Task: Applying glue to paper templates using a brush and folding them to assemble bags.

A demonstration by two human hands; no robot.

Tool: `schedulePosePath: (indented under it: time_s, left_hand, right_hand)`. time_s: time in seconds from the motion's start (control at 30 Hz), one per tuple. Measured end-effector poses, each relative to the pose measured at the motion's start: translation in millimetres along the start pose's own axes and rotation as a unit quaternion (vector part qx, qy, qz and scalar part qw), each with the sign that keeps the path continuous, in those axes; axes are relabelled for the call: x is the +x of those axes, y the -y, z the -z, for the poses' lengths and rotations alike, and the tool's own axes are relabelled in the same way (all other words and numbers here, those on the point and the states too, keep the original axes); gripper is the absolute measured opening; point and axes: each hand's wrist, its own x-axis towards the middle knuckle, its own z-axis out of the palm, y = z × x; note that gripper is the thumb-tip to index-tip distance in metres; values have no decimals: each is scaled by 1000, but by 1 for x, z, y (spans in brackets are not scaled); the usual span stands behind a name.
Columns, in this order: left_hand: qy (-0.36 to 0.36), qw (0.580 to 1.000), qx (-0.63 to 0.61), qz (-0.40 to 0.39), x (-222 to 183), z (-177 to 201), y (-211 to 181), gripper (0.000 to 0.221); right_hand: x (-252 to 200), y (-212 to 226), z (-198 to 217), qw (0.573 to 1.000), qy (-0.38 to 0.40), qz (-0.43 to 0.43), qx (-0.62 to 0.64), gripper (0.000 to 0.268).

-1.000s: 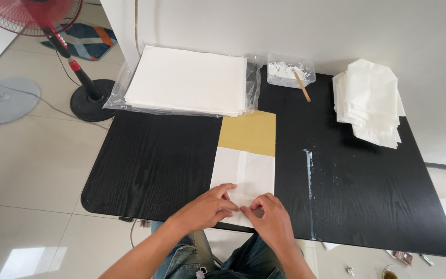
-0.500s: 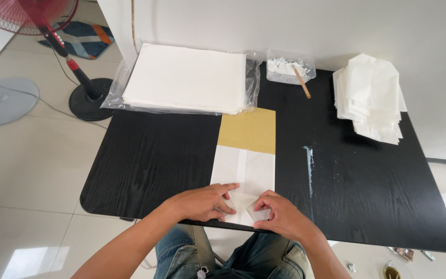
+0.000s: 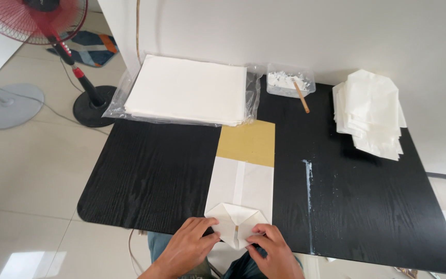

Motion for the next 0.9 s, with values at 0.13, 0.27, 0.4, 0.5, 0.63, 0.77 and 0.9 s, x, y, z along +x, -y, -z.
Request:
schedulePosePath:
  time_s: [0.13,0.27,0.4,0.5,0.63,0.77,0.9]
  left_hand:
    - [-35,997,56,-50,-5,-3,-8,16]
    - [-68,991,67,-97,-15,-9,-1,23]
    - [-121,980,71,-140,-14,-4,-1,23]
    - [-148,975,61,-154,-14,-6,0,25]
    - [-161,973,62,-152,-12,-7,-3,23]
    - [-165,970,98,-152,-10,-14,-6,16]
    - [-164,971,117,-125,-7,-21,-15,12]
  right_hand:
    - [-10,14,-8,995,-10,81,-58,21]
    - [-22,17,-22,975,-110,129,-145,26]
    - [-23,28,-22,952,-185,186,-157,27]
    - [-27,20,-30,961,-198,130,-147,27]
    - [-27,21,-30,958,-206,132,-147,28]
    - [-25,25,-27,952,-191,180,-159,27]
    - [-27,31,-31,955,-182,167,-163,28]
